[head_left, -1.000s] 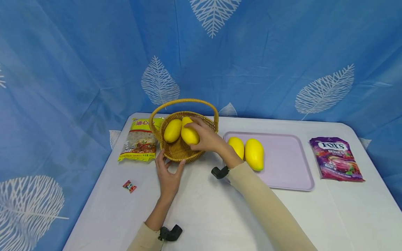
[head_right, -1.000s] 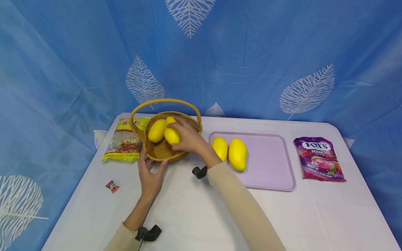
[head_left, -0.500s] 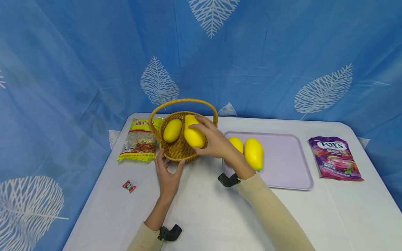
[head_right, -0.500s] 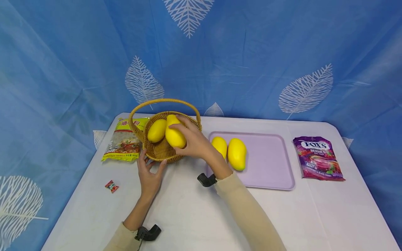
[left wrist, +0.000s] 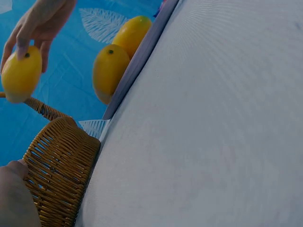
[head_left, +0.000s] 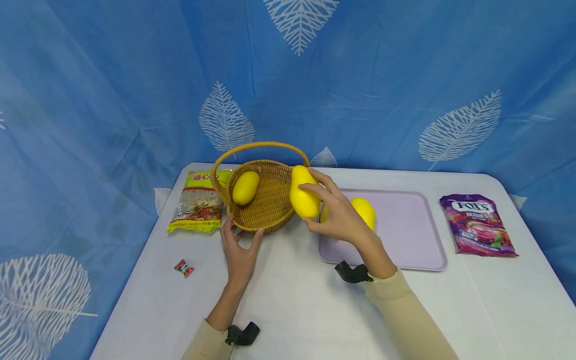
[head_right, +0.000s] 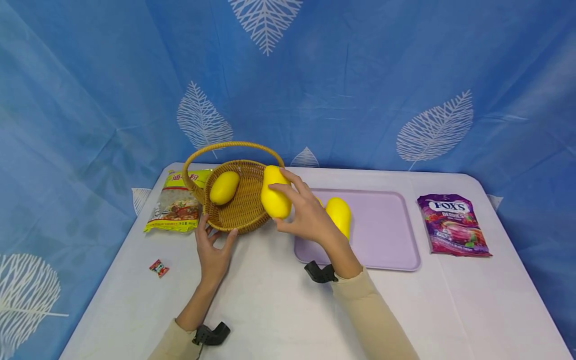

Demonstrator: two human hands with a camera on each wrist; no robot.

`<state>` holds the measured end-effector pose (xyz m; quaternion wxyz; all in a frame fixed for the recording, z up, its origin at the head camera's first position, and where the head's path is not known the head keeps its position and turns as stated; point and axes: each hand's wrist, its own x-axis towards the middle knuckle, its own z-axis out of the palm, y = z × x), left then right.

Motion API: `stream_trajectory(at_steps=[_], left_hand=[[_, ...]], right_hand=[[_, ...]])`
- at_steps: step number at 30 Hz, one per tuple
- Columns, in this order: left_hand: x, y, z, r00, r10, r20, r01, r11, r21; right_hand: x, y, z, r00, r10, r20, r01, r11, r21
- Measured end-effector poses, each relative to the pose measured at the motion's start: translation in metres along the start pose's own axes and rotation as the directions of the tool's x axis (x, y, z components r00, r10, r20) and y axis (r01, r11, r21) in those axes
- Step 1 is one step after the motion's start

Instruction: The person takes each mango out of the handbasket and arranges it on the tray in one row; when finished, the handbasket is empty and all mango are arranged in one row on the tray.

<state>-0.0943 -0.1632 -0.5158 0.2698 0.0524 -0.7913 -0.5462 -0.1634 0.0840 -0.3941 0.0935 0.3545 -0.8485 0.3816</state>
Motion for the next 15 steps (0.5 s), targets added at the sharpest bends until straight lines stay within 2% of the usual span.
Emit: stream_trajectory(at_steps=[6, 15], left_hand=[[0.0, -0.001, 0.0, 1.0, 0.015, 0.003, -0.015, 1.0, -0.004], [0.001, 0.0, -0.001, 1.0, 0.009, 0.002, -0.009, 1.0, -0.009]], right_hand=[[-0.017, 0.012, -0.019, 0.997, 0.054, -0.052, -0.055, 0.998, -0.013], [-0.048, 0.045, -0.046, 0.99, 0.096, -0.1, -0.103, 0.993, -0.063]])
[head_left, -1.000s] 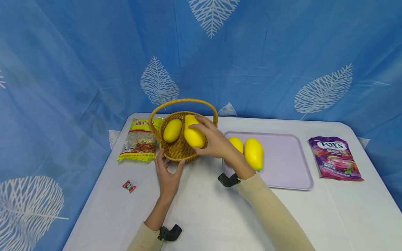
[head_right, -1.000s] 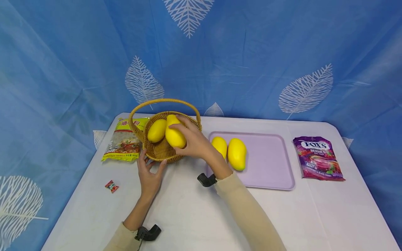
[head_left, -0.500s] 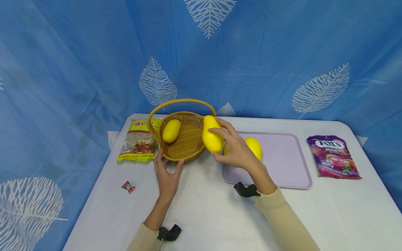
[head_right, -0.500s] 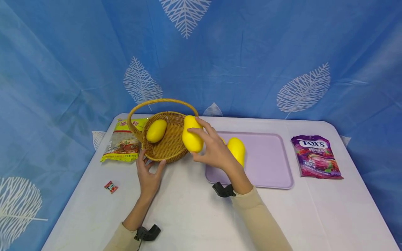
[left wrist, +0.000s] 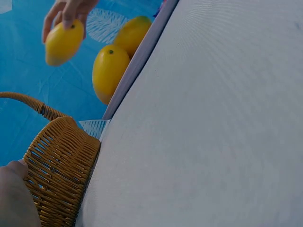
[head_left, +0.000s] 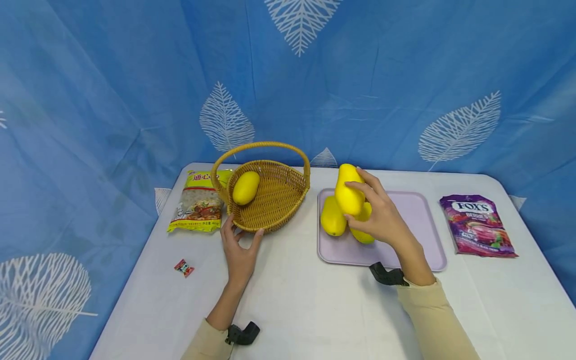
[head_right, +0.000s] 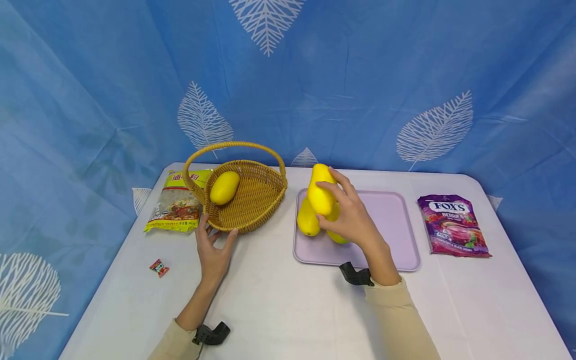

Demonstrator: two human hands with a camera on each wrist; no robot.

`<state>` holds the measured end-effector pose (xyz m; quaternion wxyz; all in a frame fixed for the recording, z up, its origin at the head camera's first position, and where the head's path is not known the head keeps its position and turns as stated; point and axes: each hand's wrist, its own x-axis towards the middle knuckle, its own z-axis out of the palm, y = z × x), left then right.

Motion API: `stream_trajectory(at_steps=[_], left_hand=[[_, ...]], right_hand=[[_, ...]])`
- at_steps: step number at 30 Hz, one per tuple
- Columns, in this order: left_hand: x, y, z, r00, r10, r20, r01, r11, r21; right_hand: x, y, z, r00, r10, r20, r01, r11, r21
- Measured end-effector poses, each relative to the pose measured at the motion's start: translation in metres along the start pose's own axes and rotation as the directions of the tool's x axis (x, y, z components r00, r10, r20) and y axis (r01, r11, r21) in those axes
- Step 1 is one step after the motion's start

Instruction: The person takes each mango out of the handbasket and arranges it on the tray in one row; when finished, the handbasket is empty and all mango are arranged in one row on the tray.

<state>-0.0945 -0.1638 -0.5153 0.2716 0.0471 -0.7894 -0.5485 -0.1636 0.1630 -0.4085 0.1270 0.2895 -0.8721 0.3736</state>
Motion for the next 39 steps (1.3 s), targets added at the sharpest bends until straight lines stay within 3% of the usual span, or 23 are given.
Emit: stream_trajectory(at_steps=[16, 28, 39], left_hand=[[-0.001, -0.001, 0.001, 1.0, -0.009, -0.001, 0.009, 1.0, 0.0], [-0.001, -0.002, 0.0, 1.0, -0.016, -0.01, 0.016, 1.0, 0.006], [0.0, -0.001, 0.001, 1.0, -0.02, -0.008, 0.02, 1.0, 0.002]], right_hand=[[-0.056, 0.051, -0.032, 0.984, 0.178, 0.006, -0.176, 0.975, -0.133], [-0.076, 0.066, -0.03, 0.964, 0.251, 0.089, -0.237, 0.961, -0.14], [-0.087, 0.071, -0.024, 0.959, 0.246, 0.141, -0.228, 0.964, -0.137]])
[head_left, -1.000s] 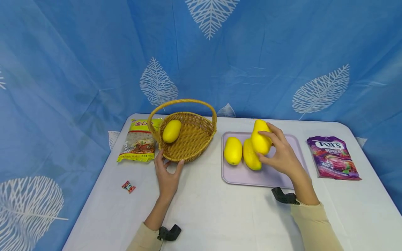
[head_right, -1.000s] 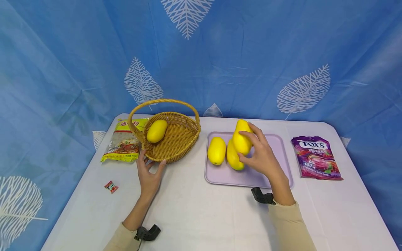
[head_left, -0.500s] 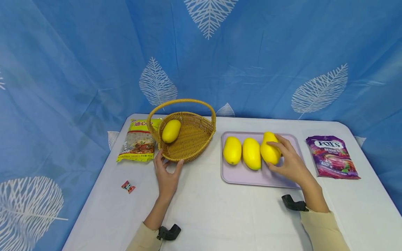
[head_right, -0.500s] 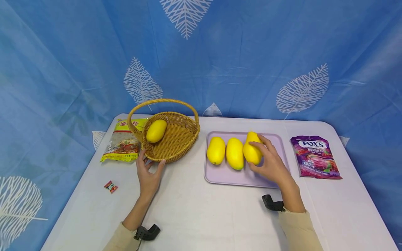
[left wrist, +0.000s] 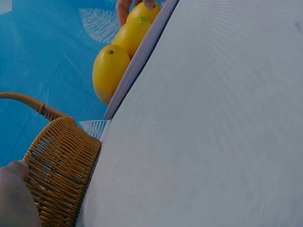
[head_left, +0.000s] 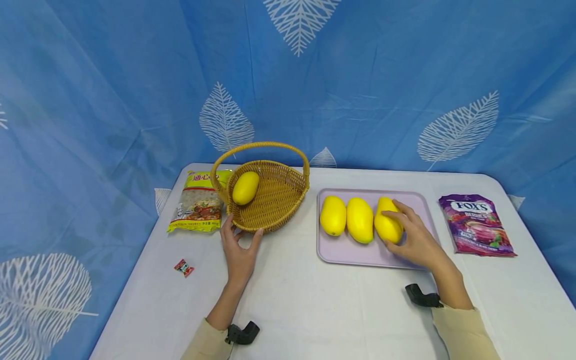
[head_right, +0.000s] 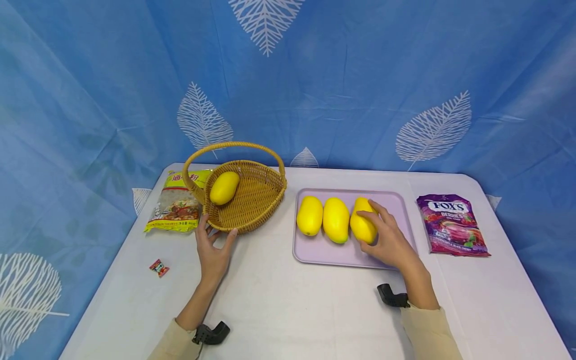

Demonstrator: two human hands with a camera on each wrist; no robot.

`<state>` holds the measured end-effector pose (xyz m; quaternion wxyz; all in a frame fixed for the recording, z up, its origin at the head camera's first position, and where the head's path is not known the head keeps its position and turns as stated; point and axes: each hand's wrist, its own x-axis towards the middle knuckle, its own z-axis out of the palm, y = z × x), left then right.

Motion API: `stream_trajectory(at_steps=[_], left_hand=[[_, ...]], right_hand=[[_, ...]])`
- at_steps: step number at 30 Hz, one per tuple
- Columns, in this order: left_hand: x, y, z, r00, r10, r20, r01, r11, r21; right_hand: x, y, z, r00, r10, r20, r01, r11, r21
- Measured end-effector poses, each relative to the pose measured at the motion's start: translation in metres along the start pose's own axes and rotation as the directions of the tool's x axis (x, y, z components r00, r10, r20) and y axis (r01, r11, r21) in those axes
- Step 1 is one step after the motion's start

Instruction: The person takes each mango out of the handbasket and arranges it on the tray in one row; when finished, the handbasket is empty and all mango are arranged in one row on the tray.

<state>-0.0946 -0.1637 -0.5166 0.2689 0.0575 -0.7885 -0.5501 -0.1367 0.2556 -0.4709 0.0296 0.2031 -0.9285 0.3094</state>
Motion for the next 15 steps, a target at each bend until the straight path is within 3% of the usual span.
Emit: stream_trajectory(at_steps=[15], left_hand=[[0.0001, 0.0008, -0.0001, 1.0, 0.007, 0.002, -0.007, 1.0, -0.008]], right_hand=[[-0.0044, -0.0007, 0.0023, 0.999, -0.028, 0.033, 0.027, 1.0, 0.013]])
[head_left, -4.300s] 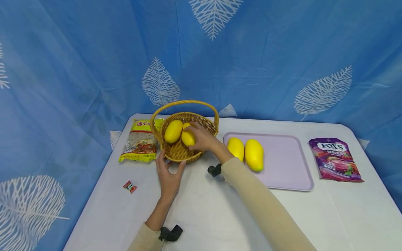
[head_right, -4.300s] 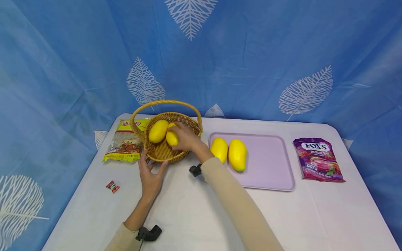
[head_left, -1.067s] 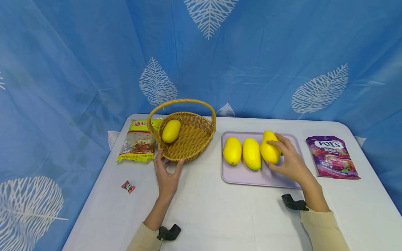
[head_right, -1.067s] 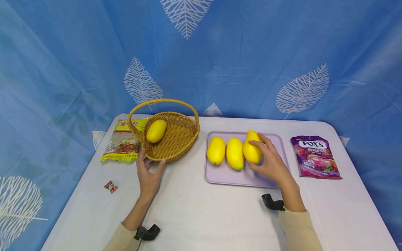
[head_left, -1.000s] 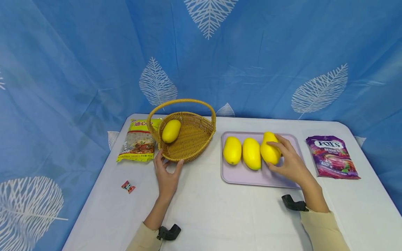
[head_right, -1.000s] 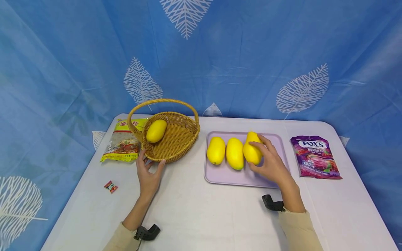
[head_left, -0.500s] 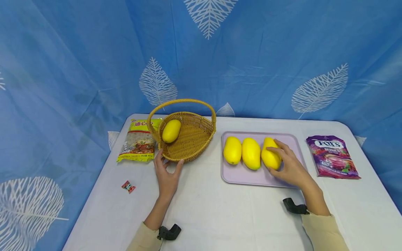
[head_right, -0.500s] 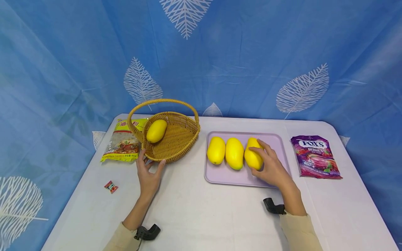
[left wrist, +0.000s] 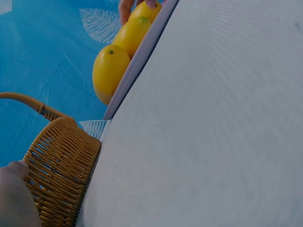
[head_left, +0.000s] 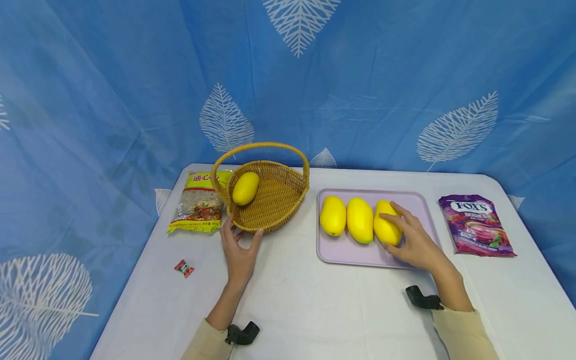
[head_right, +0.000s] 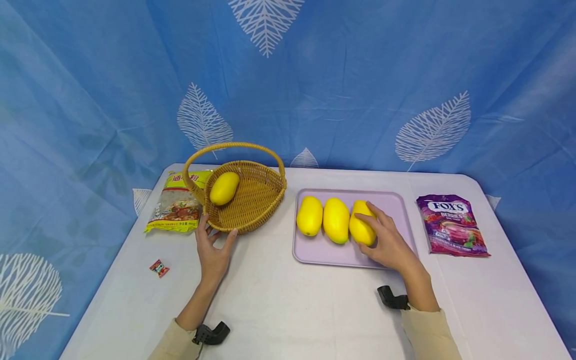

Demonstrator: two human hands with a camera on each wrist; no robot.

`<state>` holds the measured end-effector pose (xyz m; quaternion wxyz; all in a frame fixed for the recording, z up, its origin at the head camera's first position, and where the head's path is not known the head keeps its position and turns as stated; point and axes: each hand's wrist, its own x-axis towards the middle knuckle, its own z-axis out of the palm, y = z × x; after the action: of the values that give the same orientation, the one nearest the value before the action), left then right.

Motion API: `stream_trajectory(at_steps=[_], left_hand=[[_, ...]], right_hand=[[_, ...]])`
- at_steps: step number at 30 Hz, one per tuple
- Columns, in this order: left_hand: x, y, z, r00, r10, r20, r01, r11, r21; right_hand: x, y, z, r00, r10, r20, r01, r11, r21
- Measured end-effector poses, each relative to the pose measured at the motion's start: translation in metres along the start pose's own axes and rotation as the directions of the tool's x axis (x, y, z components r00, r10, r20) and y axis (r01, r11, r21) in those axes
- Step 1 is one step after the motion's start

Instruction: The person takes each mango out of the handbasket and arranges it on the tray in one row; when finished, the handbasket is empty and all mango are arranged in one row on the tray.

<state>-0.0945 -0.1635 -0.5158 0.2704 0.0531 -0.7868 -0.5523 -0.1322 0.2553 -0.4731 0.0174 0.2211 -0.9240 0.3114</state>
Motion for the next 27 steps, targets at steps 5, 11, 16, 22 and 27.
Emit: stream_trajectory(at_steps=[5, 11, 16, 22, 27], left_hand=[[0.0, 0.0, 0.0, 1.0, 0.006, 0.003, -0.006, 1.0, 0.01], [0.0, 0.0, -0.001, 1.0, 0.002, 0.008, -0.002, 1.0, 0.013], [0.0, 0.001, -0.001, 1.0, 0.007, 0.011, -0.007, 1.0, -0.003], [0.0, 0.002, -0.001, 1.0, 0.003, 0.016, -0.003, 1.0, -0.003], [0.0, 0.003, -0.002, 1.0, -0.014, 0.015, 0.014, 1.0, -0.007]], right_hand=[[-0.001, -0.001, 0.0, 1.0, -0.003, 0.009, 0.003, 1.0, -0.002], [-0.002, -0.002, -0.001, 1.0, -0.01, 0.006, 0.01, 1.0, -0.011], [-0.002, -0.004, -0.005, 0.999, -0.028, -0.017, 0.028, 0.999, -0.03], [0.008, -0.018, -0.013, 0.998, -0.052, -0.039, 0.051, 0.998, -0.036], [0.029, -0.041, -0.014, 0.991, -0.124, -0.044, 0.123, 0.992, -0.029]])
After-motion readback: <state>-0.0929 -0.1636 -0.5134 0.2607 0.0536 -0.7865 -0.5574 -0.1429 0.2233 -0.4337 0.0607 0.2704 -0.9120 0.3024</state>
